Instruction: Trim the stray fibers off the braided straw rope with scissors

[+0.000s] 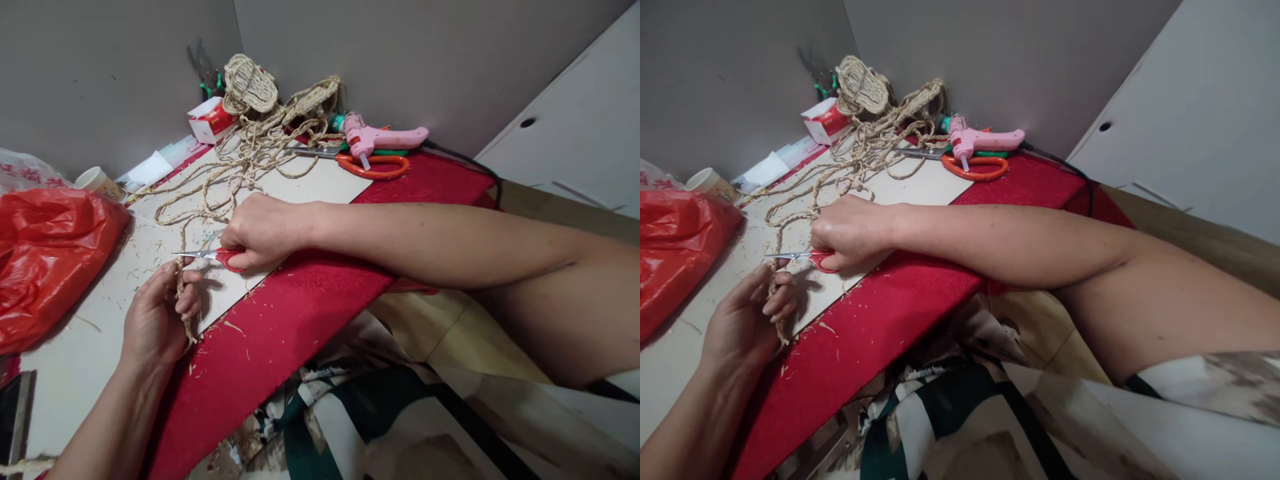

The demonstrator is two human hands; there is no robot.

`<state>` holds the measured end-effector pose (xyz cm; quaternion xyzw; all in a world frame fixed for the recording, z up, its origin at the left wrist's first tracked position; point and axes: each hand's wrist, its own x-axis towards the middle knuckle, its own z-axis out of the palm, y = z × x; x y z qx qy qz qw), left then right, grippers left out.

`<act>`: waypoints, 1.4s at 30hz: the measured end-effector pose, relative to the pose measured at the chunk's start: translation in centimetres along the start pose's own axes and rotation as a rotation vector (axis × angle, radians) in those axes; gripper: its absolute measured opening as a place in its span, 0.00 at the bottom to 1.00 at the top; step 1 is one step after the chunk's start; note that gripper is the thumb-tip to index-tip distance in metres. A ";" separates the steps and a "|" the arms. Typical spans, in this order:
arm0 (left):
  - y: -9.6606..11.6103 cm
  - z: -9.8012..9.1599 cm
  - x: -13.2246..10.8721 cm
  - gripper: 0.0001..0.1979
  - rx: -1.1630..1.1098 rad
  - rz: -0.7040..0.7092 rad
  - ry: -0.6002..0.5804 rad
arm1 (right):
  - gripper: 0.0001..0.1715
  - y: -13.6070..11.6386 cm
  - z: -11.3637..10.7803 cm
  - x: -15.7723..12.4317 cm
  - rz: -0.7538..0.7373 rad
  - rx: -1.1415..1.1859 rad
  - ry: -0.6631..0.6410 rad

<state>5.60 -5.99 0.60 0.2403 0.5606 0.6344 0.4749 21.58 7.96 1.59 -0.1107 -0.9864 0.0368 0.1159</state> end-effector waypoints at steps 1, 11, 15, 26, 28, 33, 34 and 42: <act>0.0 0.0 0.0 0.06 -0.008 -0.010 0.001 | 0.17 0.1 -0.1 0.0 0.021 0.009 0.000; 0.1 0.1 -0.1 0.10 0.037 0.008 0.026 | 0.17 1.4 -0.4 0.0 0.087 0.032 0.093; -0.1 -0.2 0.0 0.11 0.134 0.163 0.161 | 0.19 1.1 -0.7 -0.1 0.047 0.030 0.092; -0.9 -0.3 -0.1 0.14 0.360 0.253 0.314 | 0.25 0.0 0.1 -0.2 0.010 -0.217 0.048; -0.9 -0.2 -0.2 0.15 0.377 0.247 0.335 | 0.24 -0.2 0.1 -0.2 0.015 -0.238 0.045; -0.8 -0.2 -0.2 0.16 0.395 0.234 0.385 | 0.22 -0.5 -0.1 -0.1 0.022 -0.252 0.029; -0.8 -0.2 -0.2 0.15 0.391 0.239 0.390 | 0.22 -0.5 -0.1 -0.1 0.024 -0.254 0.027; -0.8 0.0 -0.3 0.17 0.398 0.245 0.409 | 0.21 -0.8 0.1 -0.1 0.032 -0.242 0.017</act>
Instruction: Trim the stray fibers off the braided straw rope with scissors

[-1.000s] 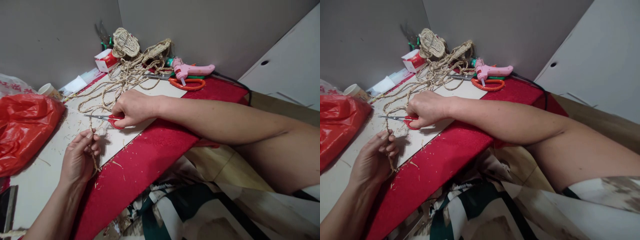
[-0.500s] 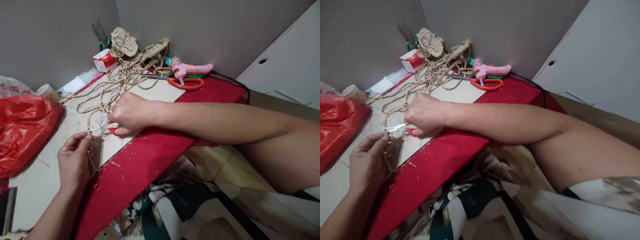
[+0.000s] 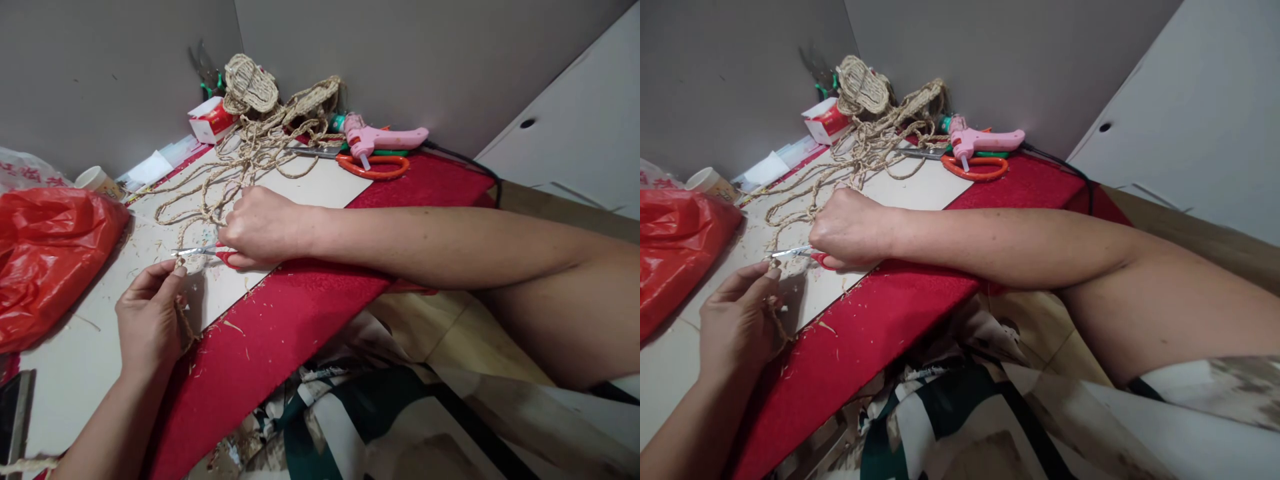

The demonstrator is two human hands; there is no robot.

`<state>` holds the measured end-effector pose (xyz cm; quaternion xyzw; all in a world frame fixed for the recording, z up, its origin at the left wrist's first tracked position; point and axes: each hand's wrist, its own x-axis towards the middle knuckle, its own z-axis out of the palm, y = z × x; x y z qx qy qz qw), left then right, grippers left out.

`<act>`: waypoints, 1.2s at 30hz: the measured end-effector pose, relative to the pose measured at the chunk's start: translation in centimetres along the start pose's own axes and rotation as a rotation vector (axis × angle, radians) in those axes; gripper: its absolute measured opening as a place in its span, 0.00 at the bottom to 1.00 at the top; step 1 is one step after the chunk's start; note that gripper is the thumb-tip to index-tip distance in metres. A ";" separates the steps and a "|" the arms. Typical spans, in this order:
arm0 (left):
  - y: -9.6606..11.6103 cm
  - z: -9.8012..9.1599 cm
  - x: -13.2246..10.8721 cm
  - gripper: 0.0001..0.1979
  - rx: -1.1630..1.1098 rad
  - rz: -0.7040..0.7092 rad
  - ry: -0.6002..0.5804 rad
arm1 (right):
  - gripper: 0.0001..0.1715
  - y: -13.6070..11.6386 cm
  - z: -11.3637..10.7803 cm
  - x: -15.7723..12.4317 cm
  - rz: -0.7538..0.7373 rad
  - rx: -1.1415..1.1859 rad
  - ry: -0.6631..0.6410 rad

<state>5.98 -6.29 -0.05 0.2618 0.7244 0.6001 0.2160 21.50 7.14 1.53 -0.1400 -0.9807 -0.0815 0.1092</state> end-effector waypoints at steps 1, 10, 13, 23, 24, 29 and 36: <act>0.1 0.0 -0.1 0.17 -0.004 -0.010 0.003 | 0.21 0.0 0.0 0.0 0.004 0.002 0.001; 0.1 0.1 -0.1 0.17 -0.030 -0.029 0.000 | 0.18 -0.4 -0.8 -0.1 -0.008 0.059 -0.045; -0.1 -0.1 0.0 0.16 -0.048 -0.033 -0.013 | 0.17 -0.3 -0.9 -0.1 -0.011 0.071 -0.045; -0.5 -0.2 0.3 0.15 -0.093 -0.019 -0.051 | 0.16 0.6 0.3 0.2 0.054 0.268 0.097; -0.5 -0.2 0.4 0.14 -0.099 -0.015 -0.056 | 0.16 0.8 0.4 0.3 0.087 0.327 0.128; -0.6 -0.3 0.1 0.15 -0.032 0.010 -0.130 | 0.25 1.1 0.9 0.8 0.131 0.951 0.268; -0.5 -0.3 -0.7 0.13 0.092 0.114 -0.253 | 0.25 -0.2 1.0 1.1 0.171 1.706 0.132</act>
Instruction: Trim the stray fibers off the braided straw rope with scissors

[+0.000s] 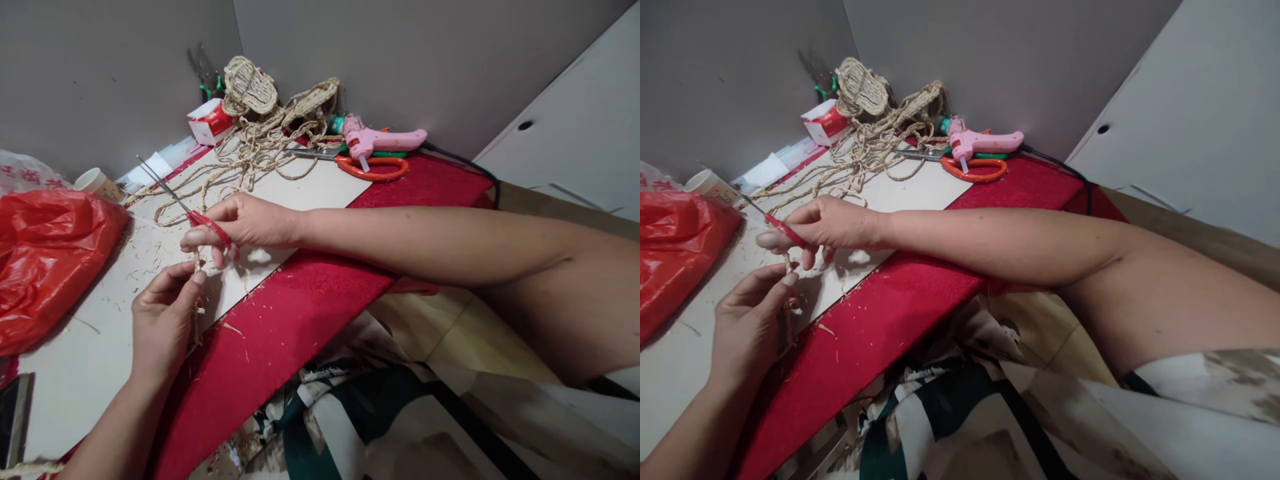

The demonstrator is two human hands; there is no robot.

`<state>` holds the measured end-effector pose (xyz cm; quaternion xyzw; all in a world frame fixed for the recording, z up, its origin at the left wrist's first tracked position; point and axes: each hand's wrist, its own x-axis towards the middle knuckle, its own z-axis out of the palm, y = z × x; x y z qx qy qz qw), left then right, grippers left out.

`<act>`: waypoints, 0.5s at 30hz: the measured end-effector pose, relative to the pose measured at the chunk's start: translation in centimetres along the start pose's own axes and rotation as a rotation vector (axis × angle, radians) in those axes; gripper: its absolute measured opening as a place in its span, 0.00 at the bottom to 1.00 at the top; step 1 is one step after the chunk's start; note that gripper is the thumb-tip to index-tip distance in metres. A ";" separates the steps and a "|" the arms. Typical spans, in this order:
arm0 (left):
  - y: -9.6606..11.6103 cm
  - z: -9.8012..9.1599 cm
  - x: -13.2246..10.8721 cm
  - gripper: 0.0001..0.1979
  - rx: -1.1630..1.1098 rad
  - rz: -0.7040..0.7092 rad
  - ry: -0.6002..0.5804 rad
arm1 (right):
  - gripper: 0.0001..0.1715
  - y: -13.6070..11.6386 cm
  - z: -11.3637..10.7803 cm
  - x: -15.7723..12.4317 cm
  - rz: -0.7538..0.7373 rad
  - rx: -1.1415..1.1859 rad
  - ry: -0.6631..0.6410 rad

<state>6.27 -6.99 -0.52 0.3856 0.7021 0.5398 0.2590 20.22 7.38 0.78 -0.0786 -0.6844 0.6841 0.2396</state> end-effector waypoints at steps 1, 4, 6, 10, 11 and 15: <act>0.1 0.0 -0.1 0.13 0.018 0.011 -0.025 | 0.25 0.1 0.0 0.1 -0.001 0.043 0.013; 0.3 0.0 -0.3 0.13 0.045 0.018 -0.091 | 0.23 0.1 -0.3 0.3 -0.036 0.116 0.057; 0.5 0.0 -0.4 0.14 0.021 -0.010 -0.116 | 0.23 -0.1 -0.6 0.5 -0.056 0.134 0.087; 0.6 -0.1 -0.5 0.15 -0.037 -0.066 -0.119 | 0.23 -0.6 -1.3 0.7 -0.063 0.162 0.195; 0.7 0.0 -0.5 0.15 -0.037 -0.064 -0.110 | 0.23 -0.7 -1.4 0.8 -0.066 0.167 0.224; 1.1 0.1 -0.7 0.15 -0.056 -0.079 -0.083 | 0.23 -0.8 -1.8 0.9 -0.102 0.169 0.277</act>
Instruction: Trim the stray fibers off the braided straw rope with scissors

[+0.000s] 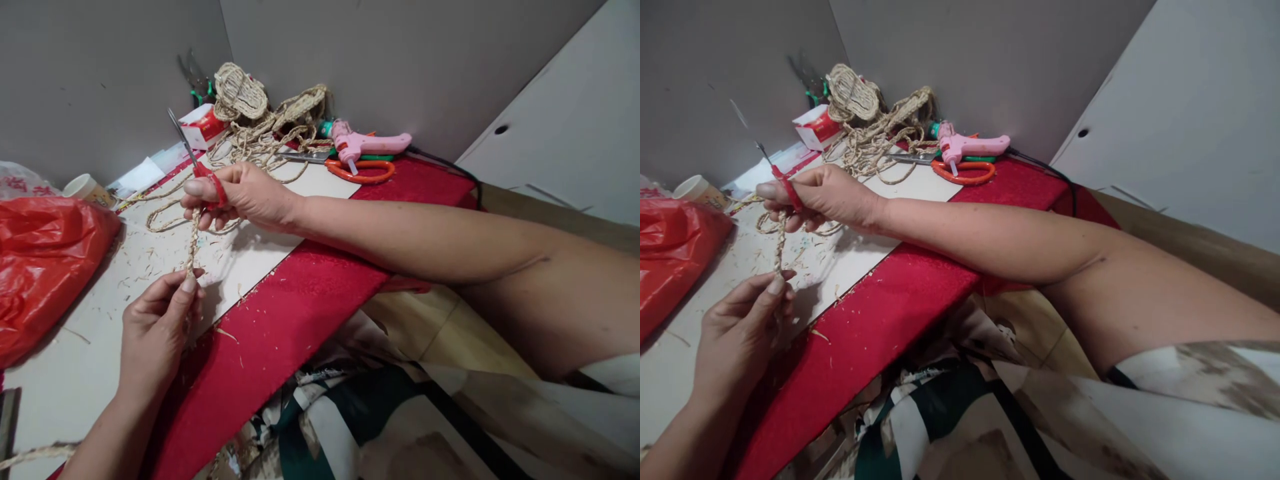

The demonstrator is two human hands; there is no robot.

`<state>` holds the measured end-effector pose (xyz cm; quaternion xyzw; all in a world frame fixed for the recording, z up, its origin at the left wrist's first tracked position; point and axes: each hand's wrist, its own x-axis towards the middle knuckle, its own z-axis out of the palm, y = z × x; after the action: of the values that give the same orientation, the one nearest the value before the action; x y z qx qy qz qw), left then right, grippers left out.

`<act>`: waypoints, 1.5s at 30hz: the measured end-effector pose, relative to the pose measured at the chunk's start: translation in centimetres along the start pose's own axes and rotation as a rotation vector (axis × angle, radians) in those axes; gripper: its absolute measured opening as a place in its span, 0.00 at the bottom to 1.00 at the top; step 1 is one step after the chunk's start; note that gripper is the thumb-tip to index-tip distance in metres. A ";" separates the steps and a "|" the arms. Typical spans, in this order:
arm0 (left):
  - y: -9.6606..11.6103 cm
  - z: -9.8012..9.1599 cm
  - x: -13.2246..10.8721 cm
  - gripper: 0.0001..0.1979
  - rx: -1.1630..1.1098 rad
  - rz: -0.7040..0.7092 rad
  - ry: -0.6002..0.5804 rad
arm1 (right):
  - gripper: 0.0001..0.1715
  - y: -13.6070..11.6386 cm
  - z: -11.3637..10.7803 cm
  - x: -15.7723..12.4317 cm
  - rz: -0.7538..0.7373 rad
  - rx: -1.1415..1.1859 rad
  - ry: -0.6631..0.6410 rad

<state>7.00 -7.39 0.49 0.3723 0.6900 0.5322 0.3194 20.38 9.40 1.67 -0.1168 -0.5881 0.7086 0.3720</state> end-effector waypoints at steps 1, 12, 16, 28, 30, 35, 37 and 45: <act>0.1 0.0 0.0 0.15 -0.010 -0.009 -0.005 | 0.22 0.0 0.0 0.0 -0.008 -0.002 0.002; -0.1 0.1 0.0 0.15 -0.058 -0.164 -0.173 | 0.23 -0.1 0.2 -0.2 -0.026 -0.098 -0.034; 0.2 0.3 -0.1 0.19 -0.056 -0.177 -0.170 | 0.22 -0.2 0.1 -0.2 -0.028 -0.158 -0.065; 0.3 0.2 0.0 0.14 -0.219 -0.134 -0.171 | 0.26 -0.3 -0.2 0.2 -0.033 -0.213 0.005; 0.4 0.3 0.0 0.12 -0.250 -0.120 -0.159 | 0.26 -0.2 -0.4 0.3 -0.019 -0.260 -0.006; 0.4 0.1 0.5 0.10 -0.316 -0.143 -0.131 | 0.24 -0.1 -1.2 0.3 -0.038 -0.521 -0.103; 0.3 -0.1 1.0 0.09 -0.350 -0.161 -0.109 | 0.22 -0.1 -1.3 0.2 -0.132 -0.686 -0.134; 0.7 -0.5 2.1 0.05 -0.590 -0.282 -0.014 | 0.16 -0.7 -1.0 -0.3 -0.343 -1.192 -0.134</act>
<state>5.59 -5.76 1.18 0.1682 0.5485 0.6572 0.4888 21.45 9.93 1.97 -0.1633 -0.9150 0.1944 0.3136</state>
